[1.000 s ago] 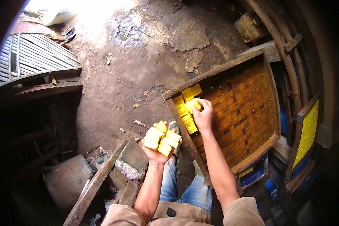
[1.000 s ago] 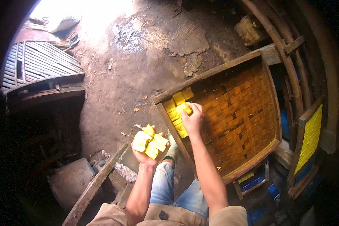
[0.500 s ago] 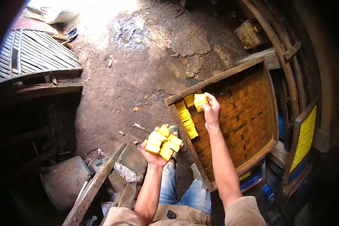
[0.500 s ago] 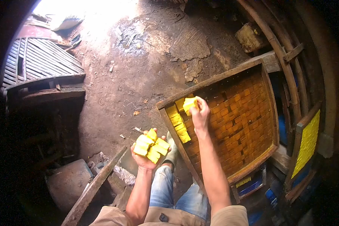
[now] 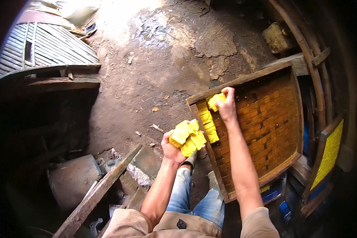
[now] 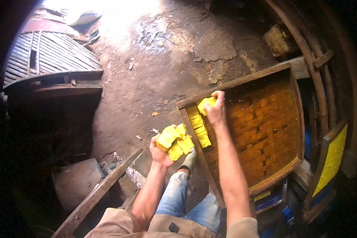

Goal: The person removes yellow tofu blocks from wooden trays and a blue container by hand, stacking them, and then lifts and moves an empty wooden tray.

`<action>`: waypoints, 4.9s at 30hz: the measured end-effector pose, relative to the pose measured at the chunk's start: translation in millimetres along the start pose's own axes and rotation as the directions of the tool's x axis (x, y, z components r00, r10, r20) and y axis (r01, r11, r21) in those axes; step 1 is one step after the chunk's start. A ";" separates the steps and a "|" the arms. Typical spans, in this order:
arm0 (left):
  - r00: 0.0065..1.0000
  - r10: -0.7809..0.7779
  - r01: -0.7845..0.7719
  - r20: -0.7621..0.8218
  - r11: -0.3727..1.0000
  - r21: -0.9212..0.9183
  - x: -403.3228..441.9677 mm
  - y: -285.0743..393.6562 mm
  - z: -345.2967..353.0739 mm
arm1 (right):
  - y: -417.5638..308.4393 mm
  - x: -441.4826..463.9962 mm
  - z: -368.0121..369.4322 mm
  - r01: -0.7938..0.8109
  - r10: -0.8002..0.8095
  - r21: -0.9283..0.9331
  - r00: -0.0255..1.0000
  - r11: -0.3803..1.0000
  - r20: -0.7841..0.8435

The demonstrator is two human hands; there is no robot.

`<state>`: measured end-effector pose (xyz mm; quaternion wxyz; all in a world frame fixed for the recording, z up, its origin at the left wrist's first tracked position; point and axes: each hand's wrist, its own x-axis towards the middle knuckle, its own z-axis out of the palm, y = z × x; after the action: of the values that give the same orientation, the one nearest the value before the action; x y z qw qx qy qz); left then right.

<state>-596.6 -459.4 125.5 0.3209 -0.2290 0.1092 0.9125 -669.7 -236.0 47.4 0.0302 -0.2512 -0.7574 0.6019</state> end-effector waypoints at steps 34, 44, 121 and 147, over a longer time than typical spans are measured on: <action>0.970 -0.163 0.150 -0.177 0.985 -0.087 -69.1 -14.5 -31.1 | 26.1 -24.9 5.3 0.157 -0.133 0.145 0.978 0.977 -0.162; 0.978 -0.104 0.087 -0.181 0.991 -0.099 -73.1 -4.0 -21.8 | -18.5 -48.8 18.8 0.181 -0.160 -0.594 0.983 0.783 0.088; 0.978 -0.208 0.187 0.015 0.905 0.381 -95.6 -124.3 3.6 | 52.3 -192.2 -117.8 -0.049 -0.028 0.996 0.999 -0.072 0.047; 0.583 -0.758 0.804 -0.294 0.591 0.071 -158.9 -524.2 -42.3 | 477.3 -492.4 -463.8 -0.334 0.247 -0.302 0.925 0.893 -0.290</action>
<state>-139.2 -155.4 138.7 0.6964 -0.3258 0.1230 0.6275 85.5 45.8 -141.7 -0.0125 -0.4356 -0.7951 0.4217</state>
